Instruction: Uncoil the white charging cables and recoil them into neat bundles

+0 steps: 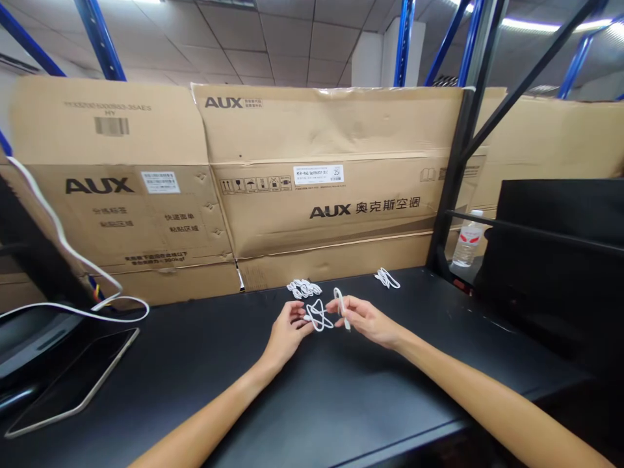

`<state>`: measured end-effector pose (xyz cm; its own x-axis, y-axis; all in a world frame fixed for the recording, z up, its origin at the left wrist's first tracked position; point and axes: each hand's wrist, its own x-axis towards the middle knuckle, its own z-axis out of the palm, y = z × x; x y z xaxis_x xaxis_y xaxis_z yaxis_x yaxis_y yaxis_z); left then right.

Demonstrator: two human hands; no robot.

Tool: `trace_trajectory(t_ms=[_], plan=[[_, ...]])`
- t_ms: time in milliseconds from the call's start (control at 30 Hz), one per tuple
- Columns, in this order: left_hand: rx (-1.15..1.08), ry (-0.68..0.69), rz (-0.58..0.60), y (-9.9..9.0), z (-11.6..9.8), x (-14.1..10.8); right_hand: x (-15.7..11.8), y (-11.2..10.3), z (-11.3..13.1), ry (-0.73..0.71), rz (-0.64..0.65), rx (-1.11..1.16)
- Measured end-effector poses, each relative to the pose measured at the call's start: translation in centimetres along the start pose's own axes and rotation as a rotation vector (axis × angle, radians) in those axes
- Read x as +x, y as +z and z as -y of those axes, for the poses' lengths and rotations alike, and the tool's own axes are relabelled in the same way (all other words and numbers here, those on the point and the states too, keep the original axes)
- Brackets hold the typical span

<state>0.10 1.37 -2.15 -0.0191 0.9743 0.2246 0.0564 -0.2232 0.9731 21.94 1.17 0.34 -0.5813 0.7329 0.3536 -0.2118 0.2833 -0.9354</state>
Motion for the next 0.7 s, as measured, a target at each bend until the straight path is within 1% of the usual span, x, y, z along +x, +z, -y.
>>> trace_trajectory(t_ms=[67,133,167,267,333,400,433,533,600,633,700], plan=[[-0.05,-0.109,-0.012,-0.1,-0.1,0.1,-0.2,0.1,0.1,0.021,0.071,-0.021],[-0.116,-0.204,0.038,-0.2,-0.3,0.1,-0.3,0.5,0.1,0.029,0.145,-0.007],[-0.143,-0.23,0.073,-0.2,-0.4,0.1,-0.4,0.8,0.1,0.035,0.175,0.003],[-0.145,-0.239,0.18,-0.2,-0.8,-0.2,-0.5,1.5,-0.1,0.051,0.224,0.024],[-0.044,-0.193,0.223,0.0,-1.0,-0.3,-0.4,1.6,-0.4,0.059,0.215,0.032],[0.16,-0.076,0.241,0.1,-1.1,-0.4,-0.2,1.4,-0.8,0.065,0.152,0.005],[0.282,-0.001,0.242,0.1,-1.1,-0.5,-0.1,1.2,-1.0,0.069,0.095,-0.048],[0.588,0.203,0.283,0.2,-1.1,-0.9,0.2,0.4,-1.8,0.086,-0.133,-0.368],[0.669,0.271,0.303,0.2,-0.9,-1.2,0.1,0.1,-2.2,0.107,-0.237,-0.577],[0.676,0.281,0.307,0.3,-0.9,-1.3,0.1,0.0,-2.3,0.125,-0.252,-0.622],[0.649,0.255,0.307,0.4,-0.8,-1.4,0.0,0.2,-2.7,0.176,-0.236,-0.566]])
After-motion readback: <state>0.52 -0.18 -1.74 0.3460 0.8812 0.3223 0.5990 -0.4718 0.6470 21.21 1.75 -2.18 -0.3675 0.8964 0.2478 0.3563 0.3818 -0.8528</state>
